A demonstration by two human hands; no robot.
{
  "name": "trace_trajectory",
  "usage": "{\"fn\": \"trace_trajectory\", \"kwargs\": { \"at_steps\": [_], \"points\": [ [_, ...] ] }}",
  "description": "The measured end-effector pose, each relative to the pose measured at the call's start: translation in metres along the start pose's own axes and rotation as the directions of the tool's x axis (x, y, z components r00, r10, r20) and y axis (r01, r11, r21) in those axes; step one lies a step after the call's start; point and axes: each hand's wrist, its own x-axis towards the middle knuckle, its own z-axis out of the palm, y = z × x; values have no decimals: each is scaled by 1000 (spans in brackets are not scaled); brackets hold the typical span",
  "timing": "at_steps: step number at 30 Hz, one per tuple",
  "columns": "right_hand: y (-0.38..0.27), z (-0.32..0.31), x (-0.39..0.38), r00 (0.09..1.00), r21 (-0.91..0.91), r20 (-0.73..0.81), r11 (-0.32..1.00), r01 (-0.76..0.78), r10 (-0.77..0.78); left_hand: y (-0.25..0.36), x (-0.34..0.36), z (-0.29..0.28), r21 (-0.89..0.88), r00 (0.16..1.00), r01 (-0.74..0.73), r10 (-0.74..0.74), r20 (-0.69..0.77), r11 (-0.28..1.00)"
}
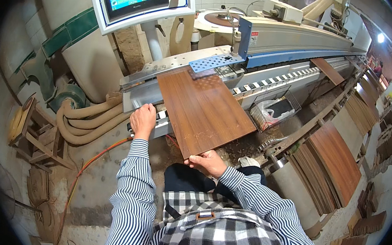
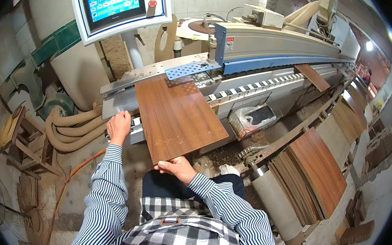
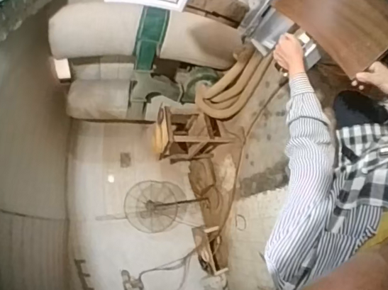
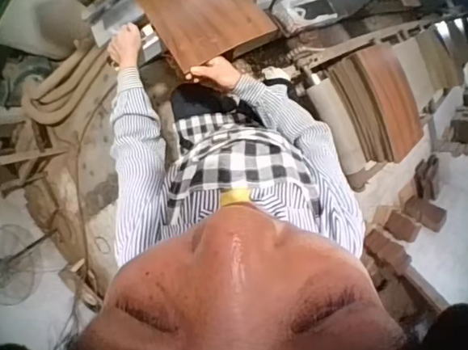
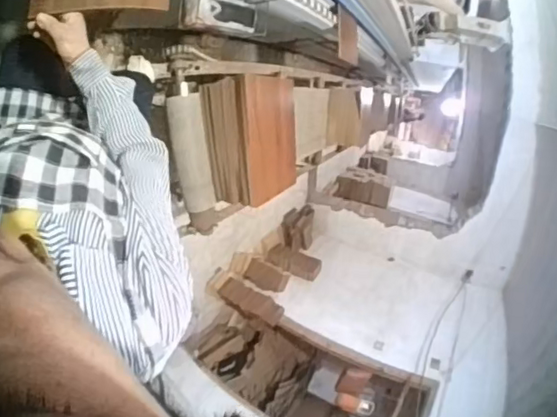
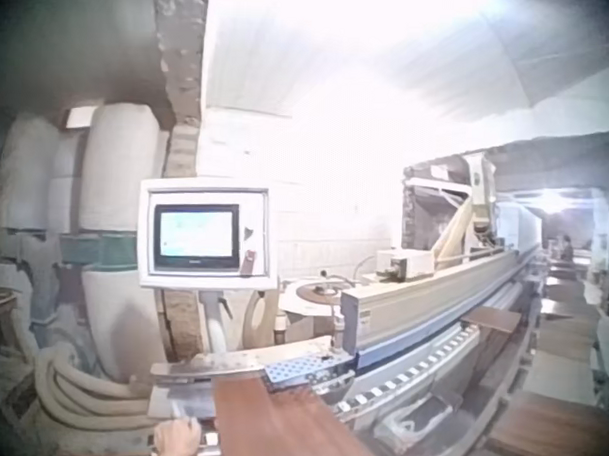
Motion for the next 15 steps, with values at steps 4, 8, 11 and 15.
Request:
{"fn": "trace_trajectory", "kwargs": {
  "at_steps": [4, 8, 11, 15],
  "points": [
    [10, -2, -2, 997, -42, -71, 998, 40, -43, 3, 0, -2, -7, 1000, 0, 0, 2, 1000],
    [2, -1, -10, 978, -86, -195, 995, 57, -73, 4, -1, -5, -5, 1000, 6, -6, 8, 1000],
    [2, -10, -15, 958, -79, -267, 993, 88, -106, 3, -1, -5, -8, 1000, 2, -2, 7, 1000],
    [-3, -23, -22, 924, -141, -333, 979, 148, -188, 3, -1, -3, -9, 1000, 5, -5, 1, 1000]
  ]
}}
